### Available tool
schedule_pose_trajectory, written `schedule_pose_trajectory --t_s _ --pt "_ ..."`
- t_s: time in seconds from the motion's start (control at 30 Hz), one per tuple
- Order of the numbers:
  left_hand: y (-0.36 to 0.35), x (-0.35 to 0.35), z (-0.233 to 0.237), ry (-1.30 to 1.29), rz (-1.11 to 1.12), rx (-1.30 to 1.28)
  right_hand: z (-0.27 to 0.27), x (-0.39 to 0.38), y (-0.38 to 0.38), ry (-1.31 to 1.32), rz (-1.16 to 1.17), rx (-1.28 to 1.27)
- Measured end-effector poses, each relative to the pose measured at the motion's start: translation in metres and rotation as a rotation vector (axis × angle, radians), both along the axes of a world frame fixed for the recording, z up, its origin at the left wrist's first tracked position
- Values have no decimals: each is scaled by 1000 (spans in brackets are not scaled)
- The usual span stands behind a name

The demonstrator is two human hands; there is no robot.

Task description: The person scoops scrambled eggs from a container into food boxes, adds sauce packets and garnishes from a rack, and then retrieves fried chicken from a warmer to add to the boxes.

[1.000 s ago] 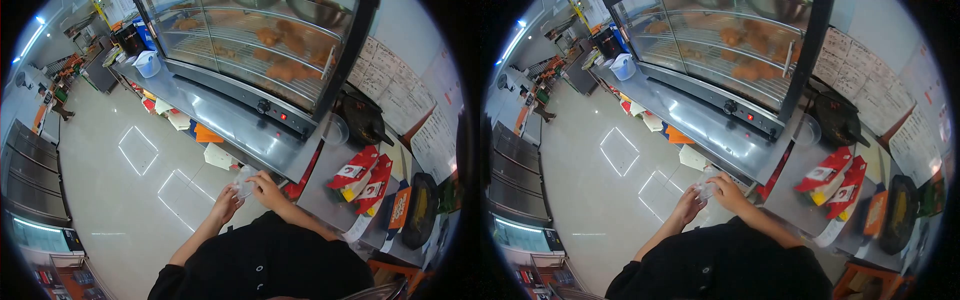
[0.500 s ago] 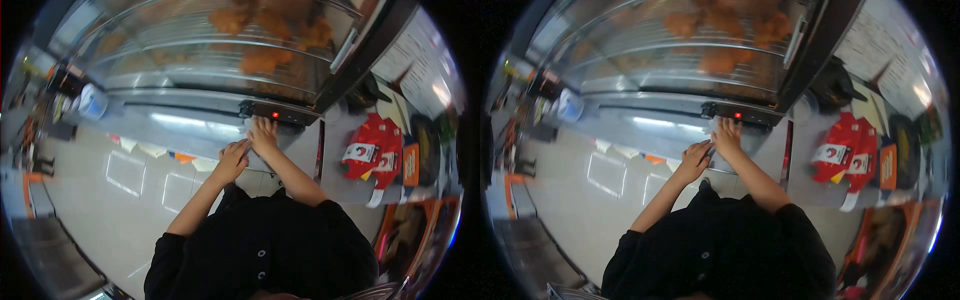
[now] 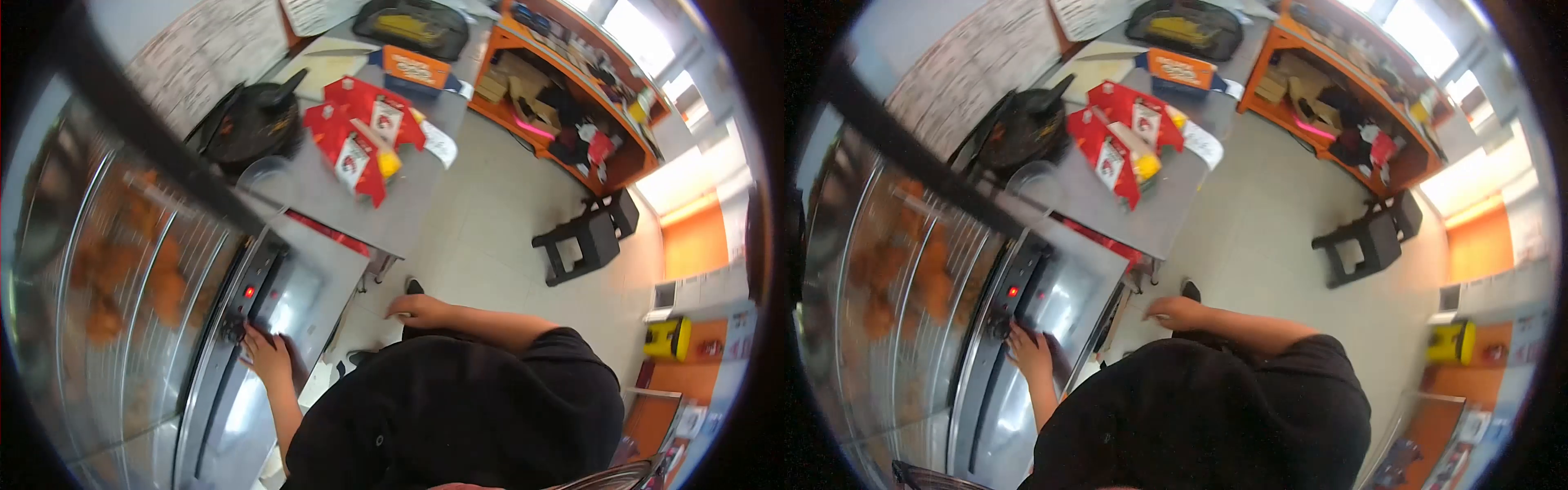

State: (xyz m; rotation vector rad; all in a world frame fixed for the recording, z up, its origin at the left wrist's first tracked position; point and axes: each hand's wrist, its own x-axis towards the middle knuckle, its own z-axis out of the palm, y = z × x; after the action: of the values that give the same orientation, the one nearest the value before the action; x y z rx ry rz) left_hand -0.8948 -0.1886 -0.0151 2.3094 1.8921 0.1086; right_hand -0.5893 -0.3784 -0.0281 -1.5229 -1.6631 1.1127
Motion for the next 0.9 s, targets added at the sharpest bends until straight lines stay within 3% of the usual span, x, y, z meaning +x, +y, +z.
schedule_pose_trajectory --t_s 0.07,0.17,0.23,0.27,0.3,0.43,0.5,0.53,0.57,0.63,0.67,0.7,0.77,0.87,0.9 --pt "-26 14 20 40 -34 -45 -30 42 -82 122 -174 -401" --pt "-54 48 51 47 -175 -289 -88 70 -199 789 -522 -1002" --pt "-61 99 77 -246 -440 -572 -122 88 -259 1131 -760 -1260" --pt "-63 132 93 -400 -565 -711 -127 101 -273 1167 -796 -1260" --pt "-66 173 110 -542 -829 -735 -133 118 -286 1121 -825 -1205" --pt "-97 321 212 -1047 -1170 -938 -118 195 -284 784 -785 -836" --pt "-112 377 244 -1310 -1506 -983 -117 231 -272 733 -774 -715" --pt "-131 415 252 -1583 -1714 -1033 -119 247 -267 726 -771 -710" --pt "-140 441 264 -1652 -1826 -1174 -125 264 -259 718 -762 -734" --pt "-147 478 292 -1637 -1900 -1621 -139 299 -243 688 -723 -792" --pt "-159 496 294 -1726 -1877 -1689 -143 317 -233 674 -707 -819" --pt "-188 513 289 -1983 -1789 -1594 -146 335 -224 630 -679 -816" --pt "-192 569 281 -2161 -1923 -1652 -157 370 -208 622 -702 -791" --pt "-148 644 281 -1444 -1984 -2258 -179 427 -183 627 -777 -731" --pt "-150 672 280 -1420 -1942 -2289 -186 445 -182 642 -795 -712"
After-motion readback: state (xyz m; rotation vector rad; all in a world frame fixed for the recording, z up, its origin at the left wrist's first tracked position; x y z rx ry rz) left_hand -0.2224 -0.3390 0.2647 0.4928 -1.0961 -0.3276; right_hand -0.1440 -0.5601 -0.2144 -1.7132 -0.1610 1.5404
